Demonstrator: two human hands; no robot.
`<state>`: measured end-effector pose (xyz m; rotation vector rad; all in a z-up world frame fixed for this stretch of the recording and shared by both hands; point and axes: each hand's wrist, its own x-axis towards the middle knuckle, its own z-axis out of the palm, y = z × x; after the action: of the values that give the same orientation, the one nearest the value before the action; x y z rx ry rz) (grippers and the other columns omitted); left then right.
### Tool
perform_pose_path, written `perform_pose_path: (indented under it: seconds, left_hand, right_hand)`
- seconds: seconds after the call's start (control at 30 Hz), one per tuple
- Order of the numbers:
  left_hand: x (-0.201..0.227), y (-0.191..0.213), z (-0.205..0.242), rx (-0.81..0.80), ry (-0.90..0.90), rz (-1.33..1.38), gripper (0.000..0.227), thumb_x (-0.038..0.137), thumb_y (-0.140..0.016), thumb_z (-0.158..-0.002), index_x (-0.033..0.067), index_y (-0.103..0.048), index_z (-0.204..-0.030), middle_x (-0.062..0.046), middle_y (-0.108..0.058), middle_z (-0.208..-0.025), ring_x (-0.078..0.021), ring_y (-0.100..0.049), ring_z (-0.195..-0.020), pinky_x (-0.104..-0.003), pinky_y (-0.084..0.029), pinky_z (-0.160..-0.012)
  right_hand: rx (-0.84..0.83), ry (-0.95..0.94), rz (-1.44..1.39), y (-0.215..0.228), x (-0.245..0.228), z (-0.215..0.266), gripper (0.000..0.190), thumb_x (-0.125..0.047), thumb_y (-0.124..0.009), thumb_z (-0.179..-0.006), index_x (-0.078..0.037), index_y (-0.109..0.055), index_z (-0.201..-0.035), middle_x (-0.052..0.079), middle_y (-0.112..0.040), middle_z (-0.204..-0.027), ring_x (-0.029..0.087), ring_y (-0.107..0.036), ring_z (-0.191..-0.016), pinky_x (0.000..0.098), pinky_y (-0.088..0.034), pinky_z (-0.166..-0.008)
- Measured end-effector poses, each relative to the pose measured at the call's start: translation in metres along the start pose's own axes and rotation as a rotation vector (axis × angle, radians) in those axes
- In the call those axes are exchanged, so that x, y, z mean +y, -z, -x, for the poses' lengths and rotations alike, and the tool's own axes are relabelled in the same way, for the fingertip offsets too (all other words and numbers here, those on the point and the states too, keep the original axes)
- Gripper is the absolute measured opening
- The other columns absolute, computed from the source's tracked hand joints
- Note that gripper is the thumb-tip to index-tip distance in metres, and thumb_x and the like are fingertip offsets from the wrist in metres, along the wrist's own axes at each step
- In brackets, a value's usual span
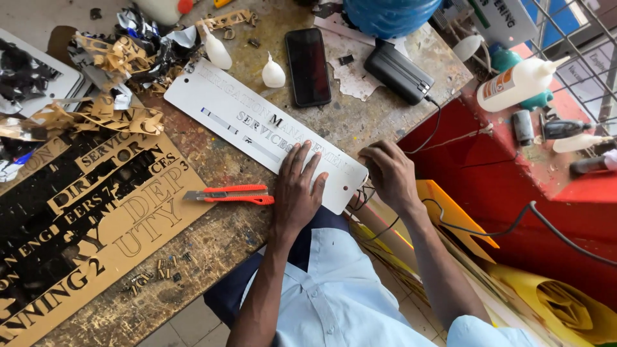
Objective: Peeling away excess vinyl from a cut stencil to reveal the lettering on a sign board.
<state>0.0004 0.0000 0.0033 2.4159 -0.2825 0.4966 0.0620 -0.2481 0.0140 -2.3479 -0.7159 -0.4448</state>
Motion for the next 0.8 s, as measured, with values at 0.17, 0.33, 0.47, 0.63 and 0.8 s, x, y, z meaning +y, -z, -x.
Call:
perform_pose_path:
  seconds: [0.17,0.33,0.47,0.63,0.8]
  left_hand:
    - [-0.001,-0.001,0.002,-0.013,0.009,-0.011,0.045,0.035,-0.069,-0.115,0.001,-0.078,-0.143,-0.025,-0.065,-0.159,-0.0457,-0.059,-0.152,-0.055,-0.047,-0.128]
    - [-0.002,-0.004,0.001,-0.014,0.026,-0.012,0.045,0.035,-0.068,-0.115,0.0017,-0.077,-0.144,-0.024,-0.064,-0.161,-0.0447,-0.057,-0.154,-0.054,-0.046,-0.129]
    - [-0.001,0.0,0.0,-0.021,0.016,-0.004,0.044,0.034,-0.07,-0.114,0.0014,-0.078,-0.143,-0.025,-0.065,-0.159,-0.0451,-0.058,-0.152,-0.055,-0.047,-0.128]
    - [-0.001,0.0,-0.001,0.011,0.011,-0.006,0.042,0.031,-0.071,-0.113,0.0007,-0.078,-0.142,-0.025,-0.066,-0.157,-0.0455,-0.059,-0.151,-0.055,-0.048,-0.127]
    - [-0.001,-0.002,0.0,0.016,0.016,-0.004,0.042,0.032,-0.071,-0.114,0.0016,-0.078,-0.142,-0.024,-0.066,-0.158,-0.044,-0.058,-0.153,-0.053,-0.047,-0.128]
  right_hand:
    - [-0.137,0.146,0.076,0.006,-0.017,-0.002,0.038,0.004,-0.077,-0.093,-0.014,-0.082,-0.125,0.012,-0.072,-0.119,0.038,-0.072,-0.104,0.0487,-0.062,-0.076]
    - [-0.189,0.203,0.187,0.018,-0.01,0.004,0.024,0.0,-0.076,-0.094,-0.017,-0.079,-0.11,0.008,-0.069,-0.114,0.035,-0.068,-0.099,0.0439,-0.061,-0.075]
    - [-0.152,0.211,0.19,-0.001,-0.012,-0.009,0.015,-0.007,-0.079,-0.097,-0.019,-0.076,-0.105,0.005,-0.067,-0.11,0.032,-0.067,-0.098,0.042,-0.06,-0.072]
    - [-0.128,0.314,0.209,-0.005,-0.006,-0.013,0.017,-0.004,-0.074,-0.101,-0.02,-0.077,-0.105,0.004,-0.062,-0.102,0.031,-0.064,-0.093,0.038,-0.057,-0.069]
    - [-0.146,0.322,0.219,0.004,-0.002,-0.001,0.022,-0.002,-0.07,-0.102,-0.02,-0.078,-0.111,0.004,-0.06,-0.1,0.03,-0.062,-0.09,0.0387,-0.057,-0.067]
